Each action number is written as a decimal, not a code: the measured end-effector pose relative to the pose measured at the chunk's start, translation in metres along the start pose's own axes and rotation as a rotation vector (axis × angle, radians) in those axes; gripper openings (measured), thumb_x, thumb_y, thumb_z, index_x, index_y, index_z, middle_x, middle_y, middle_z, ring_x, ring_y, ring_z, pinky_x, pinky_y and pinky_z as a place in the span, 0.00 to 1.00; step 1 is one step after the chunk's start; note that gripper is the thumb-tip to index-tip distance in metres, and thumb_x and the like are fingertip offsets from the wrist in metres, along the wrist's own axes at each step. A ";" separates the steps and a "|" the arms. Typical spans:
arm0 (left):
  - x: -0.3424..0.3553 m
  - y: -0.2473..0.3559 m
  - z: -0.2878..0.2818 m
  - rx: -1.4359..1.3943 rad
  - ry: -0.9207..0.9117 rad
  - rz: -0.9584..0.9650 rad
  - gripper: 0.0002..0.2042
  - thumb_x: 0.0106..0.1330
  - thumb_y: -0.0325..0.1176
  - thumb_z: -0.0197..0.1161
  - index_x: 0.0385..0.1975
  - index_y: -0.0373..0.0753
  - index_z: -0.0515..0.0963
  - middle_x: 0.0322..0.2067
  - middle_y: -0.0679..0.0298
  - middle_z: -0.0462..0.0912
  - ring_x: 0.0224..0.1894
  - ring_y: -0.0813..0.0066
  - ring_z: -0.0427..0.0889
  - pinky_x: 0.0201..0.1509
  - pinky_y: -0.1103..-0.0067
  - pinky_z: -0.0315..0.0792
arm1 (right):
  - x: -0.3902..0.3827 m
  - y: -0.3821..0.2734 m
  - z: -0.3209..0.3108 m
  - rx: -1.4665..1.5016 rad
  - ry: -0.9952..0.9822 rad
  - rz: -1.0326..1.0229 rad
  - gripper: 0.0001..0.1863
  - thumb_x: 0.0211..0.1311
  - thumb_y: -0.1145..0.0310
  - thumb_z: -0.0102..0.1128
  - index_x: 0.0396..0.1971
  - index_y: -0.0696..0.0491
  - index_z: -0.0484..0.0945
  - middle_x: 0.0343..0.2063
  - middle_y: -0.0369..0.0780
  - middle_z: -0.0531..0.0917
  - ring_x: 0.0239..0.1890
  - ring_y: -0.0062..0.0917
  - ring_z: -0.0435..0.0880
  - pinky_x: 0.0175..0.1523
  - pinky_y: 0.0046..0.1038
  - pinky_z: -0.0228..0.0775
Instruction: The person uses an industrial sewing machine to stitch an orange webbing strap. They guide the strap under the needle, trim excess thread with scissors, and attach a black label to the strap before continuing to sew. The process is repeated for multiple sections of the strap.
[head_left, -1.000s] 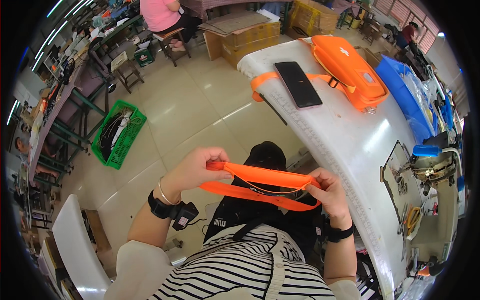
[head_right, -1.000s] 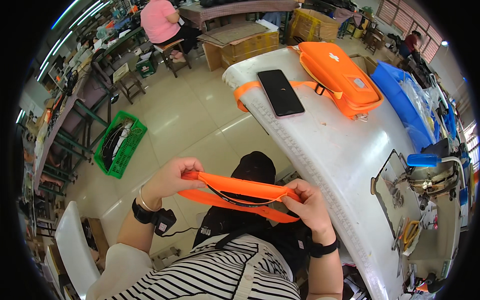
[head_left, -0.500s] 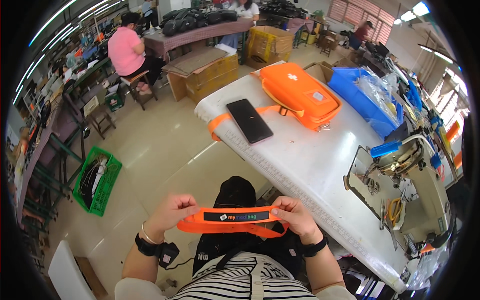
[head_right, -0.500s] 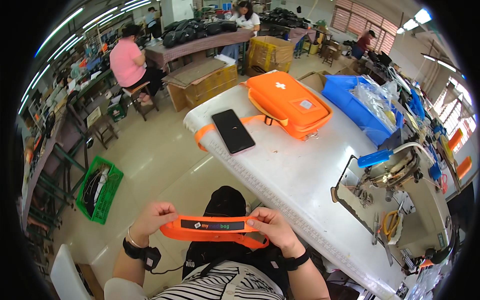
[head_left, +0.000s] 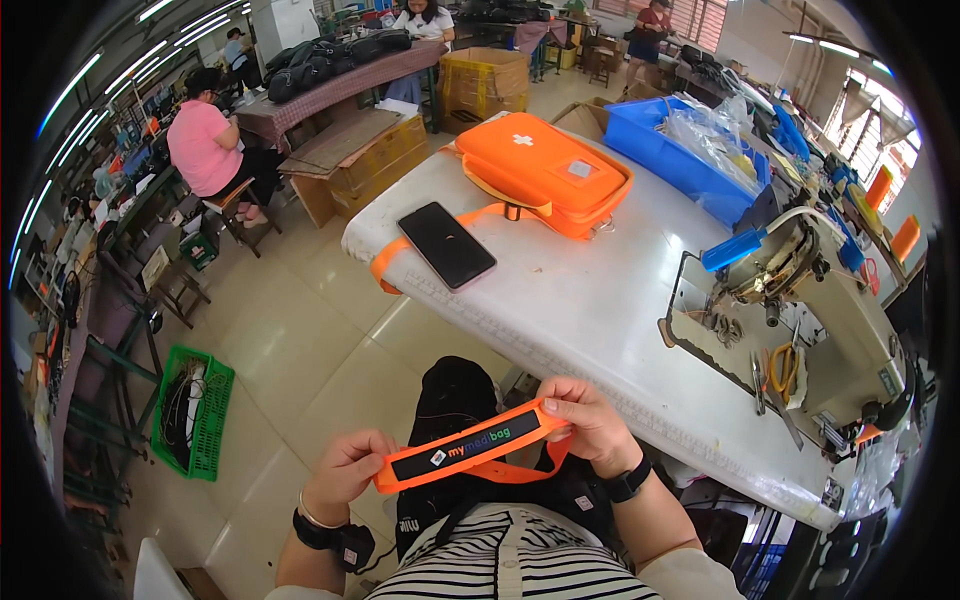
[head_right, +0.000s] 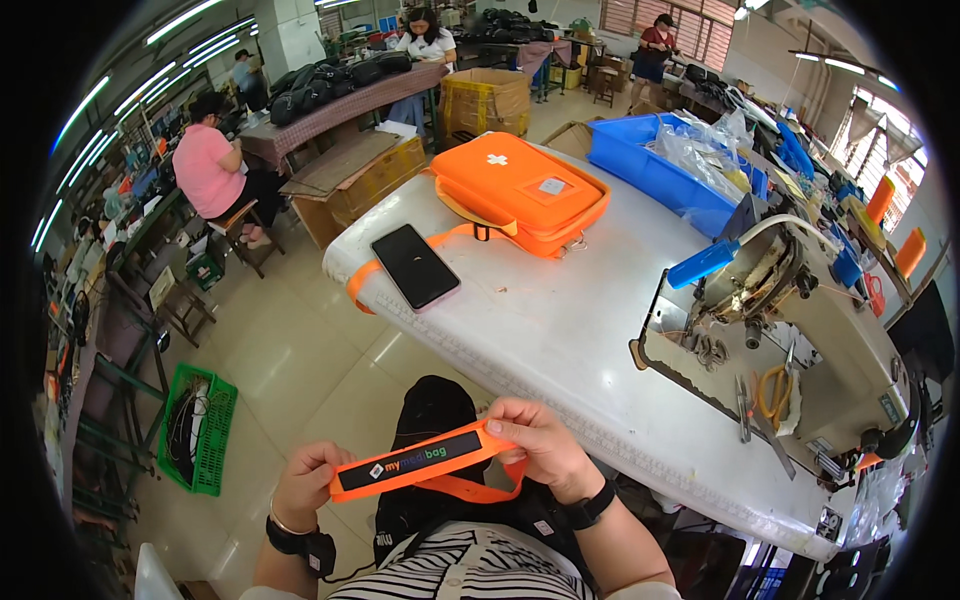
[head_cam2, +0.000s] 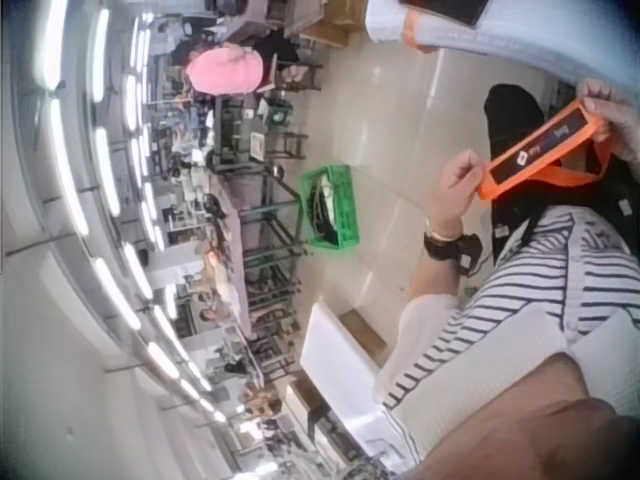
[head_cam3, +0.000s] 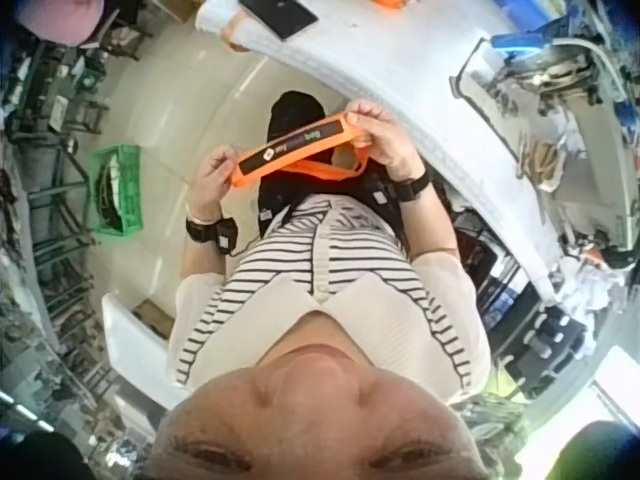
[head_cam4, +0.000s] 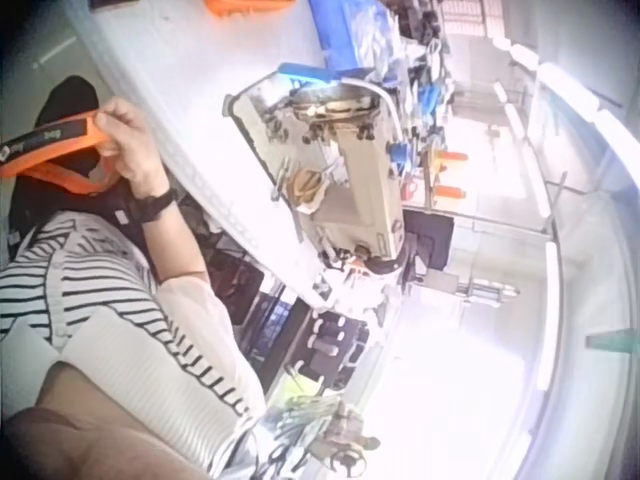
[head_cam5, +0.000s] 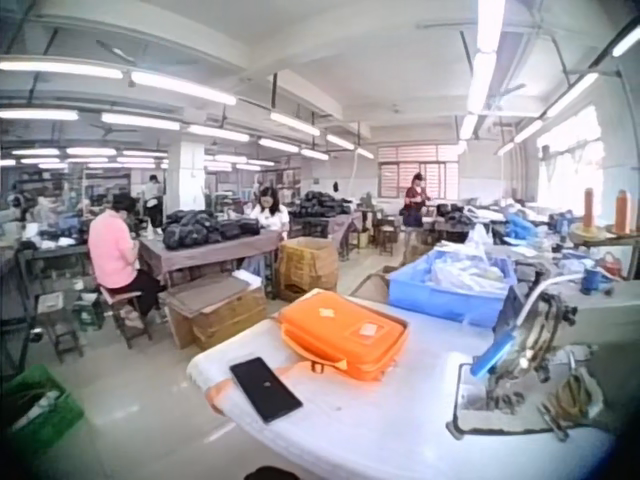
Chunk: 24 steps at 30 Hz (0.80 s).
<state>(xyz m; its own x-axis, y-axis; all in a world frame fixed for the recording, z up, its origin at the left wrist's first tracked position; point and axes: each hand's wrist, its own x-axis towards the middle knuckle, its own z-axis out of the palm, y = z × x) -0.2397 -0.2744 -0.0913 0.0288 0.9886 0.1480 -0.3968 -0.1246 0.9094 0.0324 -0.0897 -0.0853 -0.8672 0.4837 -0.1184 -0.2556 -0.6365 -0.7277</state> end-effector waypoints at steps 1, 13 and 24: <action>0.001 -0.002 0.004 -0.083 -0.034 0.098 0.09 0.70 0.35 0.58 0.35 0.35 0.75 0.31 0.66 0.78 0.32 0.82 0.74 0.38 0.82 0.70 | 0.000 0.000 0.003 0.030 -0.007 0.001 0.07 0.67 0.69 0.58 0.30 0.53 0.74 0.23 0.29 0.71 0.19 0.09 0.56 0.23 0.13 0.47; 0.037 -0.005 0.018 0.601 0.284 0.196 0.17 0.77 0.38 0.43 0.48 0.31 0.74 0.43 0.59 0.80 0.47 0.70 0.78 0.56 0.74 0.69 | 0.022 0.004 0.054 0.090 0.297 -0.266 0.07 0.71 0.64 0.53 0.34 0.51 0.73 0.19 0.30 0.69 0.18 0.12 0.63 0.23 0.16 0.55; 0.048 -0.033 0.032 -0.459 0.128 -0.199 0.29 0.77 0.52 0.31 0.61 0.34 0.66 0.55 0.55 0.75 0.55 0.62 0.77 0.56 0.68 0.73 | 0.023 0.040 0.081 -0.282 0.044 -0.121 0.07 0.70 0.70 0.55 0.42 0.56 0.72 0.34 0.37 0.83 0.33 0.17 0.83 0.37 0.18 0.74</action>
<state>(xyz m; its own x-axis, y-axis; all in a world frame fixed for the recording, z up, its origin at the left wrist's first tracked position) -0.1953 -0.2259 -0.1021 0.0435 0.9954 -0.0859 -0.7576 0.0889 0.6467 -0.0317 -0.1525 -0.0623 -0.8166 0.5755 -0.0442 -0.2219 -0.3838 -0.8964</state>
